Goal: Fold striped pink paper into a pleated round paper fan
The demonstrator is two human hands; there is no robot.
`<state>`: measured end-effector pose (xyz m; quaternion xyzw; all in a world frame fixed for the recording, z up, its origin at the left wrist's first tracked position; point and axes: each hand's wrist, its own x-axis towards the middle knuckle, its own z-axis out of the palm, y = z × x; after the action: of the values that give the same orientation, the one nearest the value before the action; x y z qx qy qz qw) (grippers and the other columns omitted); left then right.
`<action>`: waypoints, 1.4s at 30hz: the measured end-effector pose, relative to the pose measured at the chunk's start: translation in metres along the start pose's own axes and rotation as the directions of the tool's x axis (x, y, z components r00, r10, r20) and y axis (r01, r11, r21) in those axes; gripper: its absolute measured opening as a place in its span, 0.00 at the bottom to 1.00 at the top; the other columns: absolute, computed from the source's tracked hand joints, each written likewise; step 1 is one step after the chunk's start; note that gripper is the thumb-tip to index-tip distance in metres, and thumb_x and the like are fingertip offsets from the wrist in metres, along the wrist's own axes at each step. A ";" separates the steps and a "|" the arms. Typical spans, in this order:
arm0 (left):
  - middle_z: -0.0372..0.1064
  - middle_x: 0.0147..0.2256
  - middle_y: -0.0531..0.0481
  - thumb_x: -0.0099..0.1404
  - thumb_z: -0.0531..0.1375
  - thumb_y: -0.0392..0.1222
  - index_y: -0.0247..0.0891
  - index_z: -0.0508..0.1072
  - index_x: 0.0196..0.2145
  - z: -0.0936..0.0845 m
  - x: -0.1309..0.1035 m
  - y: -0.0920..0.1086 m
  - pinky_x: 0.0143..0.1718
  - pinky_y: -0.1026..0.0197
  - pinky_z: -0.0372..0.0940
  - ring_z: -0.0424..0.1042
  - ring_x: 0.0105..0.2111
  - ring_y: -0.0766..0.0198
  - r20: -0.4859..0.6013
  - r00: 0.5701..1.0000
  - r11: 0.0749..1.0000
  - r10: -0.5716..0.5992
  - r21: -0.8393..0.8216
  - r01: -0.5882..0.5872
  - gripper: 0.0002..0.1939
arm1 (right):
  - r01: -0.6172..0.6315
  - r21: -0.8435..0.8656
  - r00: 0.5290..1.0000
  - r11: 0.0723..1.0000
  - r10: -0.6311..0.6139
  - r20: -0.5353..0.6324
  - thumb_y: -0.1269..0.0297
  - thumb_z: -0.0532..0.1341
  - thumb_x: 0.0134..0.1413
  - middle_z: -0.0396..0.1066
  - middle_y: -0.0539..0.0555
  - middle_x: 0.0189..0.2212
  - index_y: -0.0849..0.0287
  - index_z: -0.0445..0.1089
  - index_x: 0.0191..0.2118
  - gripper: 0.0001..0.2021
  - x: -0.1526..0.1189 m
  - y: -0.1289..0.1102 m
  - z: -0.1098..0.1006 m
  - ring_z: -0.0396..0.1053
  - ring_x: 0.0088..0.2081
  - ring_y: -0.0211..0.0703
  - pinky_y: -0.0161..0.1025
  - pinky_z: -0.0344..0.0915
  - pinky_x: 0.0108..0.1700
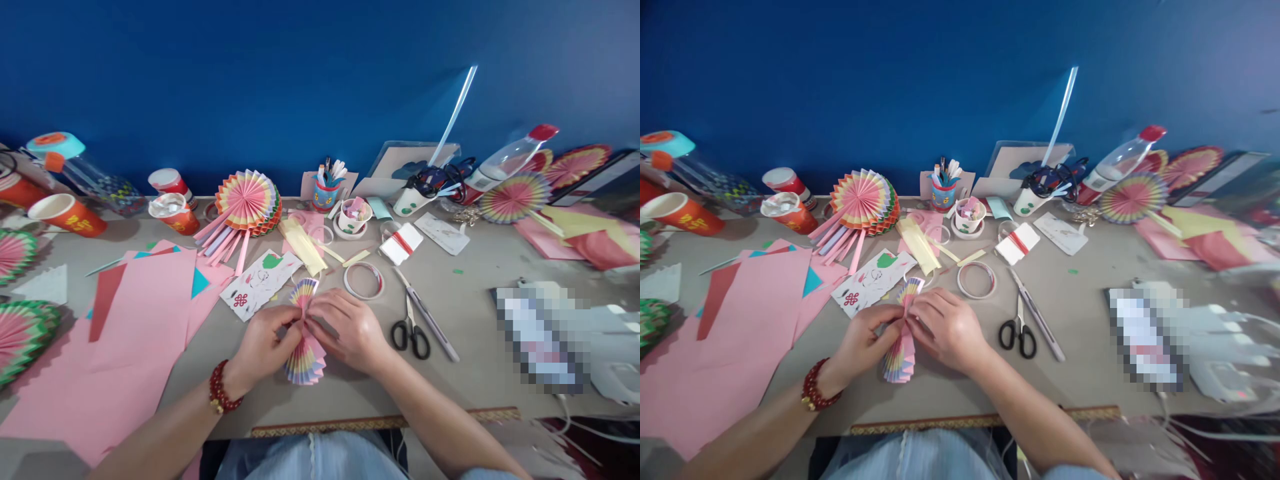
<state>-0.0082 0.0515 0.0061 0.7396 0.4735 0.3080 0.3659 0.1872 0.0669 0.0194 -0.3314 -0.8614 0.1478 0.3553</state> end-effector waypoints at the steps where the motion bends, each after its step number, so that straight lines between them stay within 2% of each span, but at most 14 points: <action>1: 0.70 0.26 0.51 0.64 0.52 0.36 0.38 0.73 0.28 0.000 0.000 0.000 0.31 0.64 0.62 0.68 0.27 0.64 0.000 1.000 1.000 0.003 -0.001 -0.003 0.11 | -0.001 -0.008 1.000 1.000 0.001 -0.004 0.72 0.59 0.61 0.75 0.56 0.39 0.57 0.70 0.42 0.06 0.000 0.000 0.000 0.71 0.41 0.45 0.44 0.71 0.47; 8: 0.69 0.25 0.51 0.65 0.53 0.37 0.38 0.72 0.28 0.000 0.000 -0.001 0.31 0.64 0.62 0.68 0.27 0.64 0.014 1.000 1.000 -0.016 0.002 0.016 0.11 | -0.009 0.003 1.000 1.000 0.009 0.004 0.73 0.57 0.61 0.75 0.55 0.38 0.56 0.70 0.41 0.07 -0.001 0.001 0.001 0.71 0.40 0.45 0.44 0.71 0.46; 31: 0.72 0.28 0.49 0.66 0.53 0.37 0.38 0.73 0.31 0.002 -0.003 -0.002 0.34 0.63 0.63 0.69 0.29 0.63 0.024 0.999 0.998 0.048 0.038 -0.049 0.10 | -0.044 0.020 0.999 0.999 0.043 0.022 0.72 0.57 0.59 0.73 0.56 0.36 0.56 0.68 0.38 0.05 0.001 0.000 0.001 0.69 0.40 0.46 0.45 0.70 0.46; 42: 0.72 0.29 0.49 0.67 0.53 0.38 0.38 0.74 0.32 0.001 -0.001 -0.001 0.34 0.63 0.63 0.70 0.29 0.63 0.035 0.999 0.998 0.038 0.046 -0.039 0.10 | -0.067 0.057 0.998 0.996 0.065 0.027 0.73 0.58 0.56 0.72 0.55 0.35 0.56 0.67 0.36 0.05 0.000 0.001 0.003 0.68 0.40 0.45 0.44 0.68 0.46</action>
<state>-0.0082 0.0504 0.0045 0.7621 0.4601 0.2912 0.3503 0.1854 0.0680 0.0171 -0.3474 -0.8497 0.1884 0.3489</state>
